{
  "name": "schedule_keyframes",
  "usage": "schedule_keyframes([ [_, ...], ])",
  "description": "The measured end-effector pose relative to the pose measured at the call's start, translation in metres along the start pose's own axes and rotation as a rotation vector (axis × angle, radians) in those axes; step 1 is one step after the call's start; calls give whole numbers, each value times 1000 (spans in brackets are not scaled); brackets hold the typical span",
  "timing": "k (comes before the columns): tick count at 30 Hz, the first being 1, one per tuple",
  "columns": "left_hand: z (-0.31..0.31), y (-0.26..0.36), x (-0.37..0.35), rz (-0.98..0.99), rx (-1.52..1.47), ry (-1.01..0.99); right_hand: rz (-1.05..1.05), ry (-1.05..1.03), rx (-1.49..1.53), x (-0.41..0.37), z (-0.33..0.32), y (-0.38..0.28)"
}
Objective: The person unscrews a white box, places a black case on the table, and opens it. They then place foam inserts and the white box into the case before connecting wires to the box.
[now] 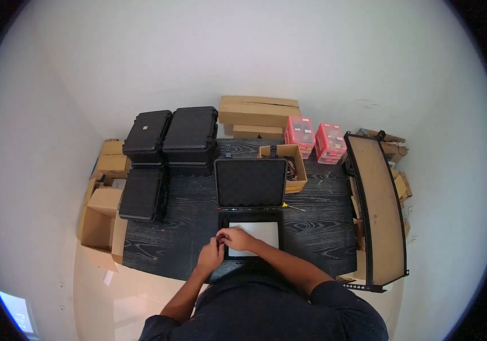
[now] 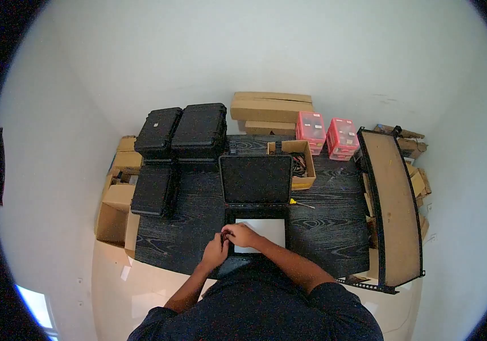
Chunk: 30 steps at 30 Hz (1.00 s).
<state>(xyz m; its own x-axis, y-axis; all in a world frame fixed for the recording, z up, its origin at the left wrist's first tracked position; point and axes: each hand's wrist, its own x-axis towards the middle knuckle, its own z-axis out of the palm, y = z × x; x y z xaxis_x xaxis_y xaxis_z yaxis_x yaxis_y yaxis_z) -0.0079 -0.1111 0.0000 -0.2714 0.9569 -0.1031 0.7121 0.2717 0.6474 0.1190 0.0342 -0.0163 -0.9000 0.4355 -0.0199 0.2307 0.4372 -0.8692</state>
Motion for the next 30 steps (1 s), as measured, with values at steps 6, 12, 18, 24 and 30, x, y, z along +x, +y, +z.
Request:
schedule_keyframes([
  [6, 21, -21, -5, 128, 181, 87, -81, 0, -11, -2, 5, 8],
  [12, 17, -6, -6, 129, 207, 30, -169, -43, -243, -3, -2, 18],
  [18, 3, -15, -12, 287, 152, -26, -332, -69, -315, -8, -1, 26],
  [24, 5, -9, -15, 275, 47, 49, -272, -202, -496, -6, -10, 18],
  [30, 0, -9, -16, 296, 174, 87, -193, -246, -503, 2, -3, -7],
])
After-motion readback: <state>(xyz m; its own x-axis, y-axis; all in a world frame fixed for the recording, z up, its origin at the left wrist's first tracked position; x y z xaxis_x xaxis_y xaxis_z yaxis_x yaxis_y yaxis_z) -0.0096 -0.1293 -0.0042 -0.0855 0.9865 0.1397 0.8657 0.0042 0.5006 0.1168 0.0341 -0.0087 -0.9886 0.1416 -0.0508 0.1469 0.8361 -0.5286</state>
